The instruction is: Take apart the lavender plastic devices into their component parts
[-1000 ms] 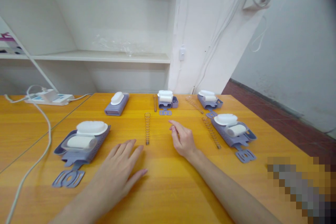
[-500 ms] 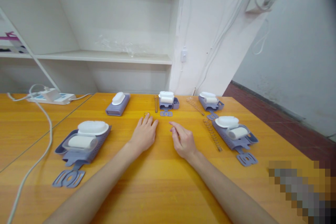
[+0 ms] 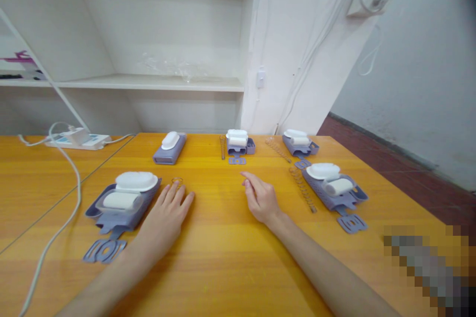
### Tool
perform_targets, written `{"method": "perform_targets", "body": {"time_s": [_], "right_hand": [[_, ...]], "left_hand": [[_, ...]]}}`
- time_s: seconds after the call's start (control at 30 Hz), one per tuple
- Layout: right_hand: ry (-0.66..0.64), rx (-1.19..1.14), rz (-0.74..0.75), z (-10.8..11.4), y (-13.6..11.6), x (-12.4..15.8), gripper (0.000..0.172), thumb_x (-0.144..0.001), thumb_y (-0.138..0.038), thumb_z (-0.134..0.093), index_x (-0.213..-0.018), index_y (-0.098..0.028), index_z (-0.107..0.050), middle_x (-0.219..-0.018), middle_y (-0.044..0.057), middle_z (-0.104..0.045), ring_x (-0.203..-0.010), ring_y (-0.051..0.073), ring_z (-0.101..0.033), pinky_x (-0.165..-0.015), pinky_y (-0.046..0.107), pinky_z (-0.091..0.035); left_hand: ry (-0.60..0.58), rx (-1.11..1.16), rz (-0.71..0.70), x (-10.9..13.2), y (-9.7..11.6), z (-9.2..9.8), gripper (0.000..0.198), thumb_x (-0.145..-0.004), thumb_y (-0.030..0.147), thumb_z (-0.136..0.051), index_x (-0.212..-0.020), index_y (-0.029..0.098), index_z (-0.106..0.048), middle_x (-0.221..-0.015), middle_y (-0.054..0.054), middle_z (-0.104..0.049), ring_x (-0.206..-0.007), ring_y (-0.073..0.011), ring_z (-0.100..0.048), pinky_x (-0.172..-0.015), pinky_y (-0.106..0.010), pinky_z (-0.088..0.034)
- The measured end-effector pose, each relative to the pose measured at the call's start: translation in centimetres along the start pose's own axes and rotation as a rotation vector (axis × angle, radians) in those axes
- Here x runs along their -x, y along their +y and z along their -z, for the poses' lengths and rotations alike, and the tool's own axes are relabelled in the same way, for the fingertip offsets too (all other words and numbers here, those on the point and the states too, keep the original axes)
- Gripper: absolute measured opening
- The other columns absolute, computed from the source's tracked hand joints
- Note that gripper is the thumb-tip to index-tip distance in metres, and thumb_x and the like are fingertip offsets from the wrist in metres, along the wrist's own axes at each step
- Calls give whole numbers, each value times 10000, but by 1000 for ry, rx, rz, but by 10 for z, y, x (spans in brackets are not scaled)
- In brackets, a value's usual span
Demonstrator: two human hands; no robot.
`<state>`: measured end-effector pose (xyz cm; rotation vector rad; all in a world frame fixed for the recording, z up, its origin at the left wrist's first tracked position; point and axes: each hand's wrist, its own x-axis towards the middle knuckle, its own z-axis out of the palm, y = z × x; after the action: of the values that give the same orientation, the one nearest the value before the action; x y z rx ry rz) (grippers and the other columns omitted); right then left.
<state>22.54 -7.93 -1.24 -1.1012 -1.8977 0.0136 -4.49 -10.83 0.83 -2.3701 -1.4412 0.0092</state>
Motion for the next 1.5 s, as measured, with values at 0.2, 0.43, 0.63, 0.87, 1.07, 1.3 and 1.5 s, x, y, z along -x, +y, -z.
{"method": "perform_targets", "body": {"time_s": [0.2, 0.43, 0.63, 0.87, 1.07, 1.3, 1.5], "right_hand": [[3, -7, -12, 0, 0, 0, 299, -933, -209, -377, -1182, -170, -538, -979, 77, -683, -874, 162, -660, -785, 284, -529], [3, -6, -13, 0, -1, 0, 303, -931, -210, -375, -1183, -173, -540, -963, 72, -684, -858, 160, -660, -772, 277, -528], [6, -6, -18, 0, -1, 0, 303, -933, -215, -375, -1182, -174, -541, -963, 73, -684, -857, 161, -661, -767, 274, -528], [2, -3, -10, 0, -1, 0, 300, -929, -210, -382, -1180, -176, -543, -964, 74, -686, -857, 161, -662, -769, 272, -529], [1, -2, -6, 1, -3, -1, 302, -928, -208, -380, -1184, -183, -538, -965, 71, -686, -848, 159, -663, -770, 269, -530], [-3, -3, -2, 0, -1, 0, 304, -929, -211, -380, -1188, -178, -537, -964, 71, -683, -851, 160, -661, -771, 272, -527], [-8, -7, -4, 1, -2, 0, 298, -932, -208, -380, -1188, -178, -530, -974, 76, -682, -856, 163, -659, -766, 276, -522]], "left_hand": [[-2, -106, -31, 17, -8, 10, 493, -800, 16, -398, -1226, 182, -582, -1201, -131, -607, -1270, -311, -450, -1120, -505, -252], [58, -154, -27, 16, -11, 11, 444, -803, 24, -386, -1161, 171, -603, -1056, -135, -630, -1181, -301, -505, -1129, -528, -190], [75, -86, 73, -26, -16, 21, 425, -809, 68, -366, -1178, 124, -569, -972, -141, -614, -984, -280, -578, -1031, -480, -313], [-23, -40, 354, -85, -50, 23, 365, -854, 292, -383, -1105, 89, -552, -1037, -214, -619, -1001, -340, -582, -923, -487, -351], [-217, 66, 429, -111, -62, 9, 418, -823, 329, -417, -1162, 99, -500, -1155, -236, -602, -1100, -365, -549, -987, -587, -250], [-213, 96, 382, -120, -46, 8, 418, -845, 292, -382, -1210, 111, -474, -1137, -221, -608, -1092, -364, -551, -987, -638, -193], [-97, 119, 263, -119, -12, 13, 404, -851, 239, -384, -1231, 134, -472, -1123, -193, -600, -1092, -347, -521, -936, -561, -296]]}}
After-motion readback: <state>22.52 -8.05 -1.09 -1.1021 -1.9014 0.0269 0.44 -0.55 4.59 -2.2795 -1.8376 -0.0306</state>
